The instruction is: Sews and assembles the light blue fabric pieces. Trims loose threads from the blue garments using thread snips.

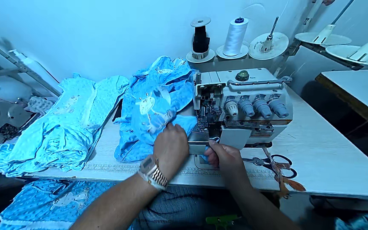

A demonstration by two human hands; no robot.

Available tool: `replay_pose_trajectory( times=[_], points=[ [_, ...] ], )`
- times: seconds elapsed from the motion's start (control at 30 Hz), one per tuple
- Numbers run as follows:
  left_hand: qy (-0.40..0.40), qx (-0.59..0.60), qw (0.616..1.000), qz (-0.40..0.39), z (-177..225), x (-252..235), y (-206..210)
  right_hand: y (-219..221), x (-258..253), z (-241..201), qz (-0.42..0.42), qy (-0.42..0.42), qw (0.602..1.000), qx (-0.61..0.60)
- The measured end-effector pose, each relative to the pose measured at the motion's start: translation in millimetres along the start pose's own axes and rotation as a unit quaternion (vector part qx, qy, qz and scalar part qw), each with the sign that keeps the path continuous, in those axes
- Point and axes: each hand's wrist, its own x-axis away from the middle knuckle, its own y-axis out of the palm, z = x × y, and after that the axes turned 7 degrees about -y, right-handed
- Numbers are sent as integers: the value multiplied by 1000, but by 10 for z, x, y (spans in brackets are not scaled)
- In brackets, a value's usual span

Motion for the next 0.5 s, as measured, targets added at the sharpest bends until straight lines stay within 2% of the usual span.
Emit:
replay_pose_trajectory(
  times=[0.07,0.1,0.2,0.23,0.27,0.3,0.37,0.43,0.5],
  points=[
    [7,17,998,-60,3,268,-166,38,124,10,-38,31,998,-44],
    [55,61,995,-54,-63,389,-225,64,171,23,-55,36,995,-69],
    [182,170,968,45,-297,467,-413,131,232,32,-83,48,986,-137],
    [198,164,962,86,-379,359,-495,150,229,21,-82,48,983,-158],
    [200,146,964,95,-478,189,-564,182,229,1,-66,53,982,-169],
    [187,127,971,72,-595,-35,-596,221,231,-24,-43,61,982,-175],
    [113,114,986,-55,-840,-501,-551,275,236,-43,-17,79,980,-179],
    [38,167,965,-196,-1052,-778,-340,294,264,-36,-8,86,981,-177],
    [-31,258,929,-263,-1164,-773,-153,299,285,-42,18,88,977,-192]
  ],
)
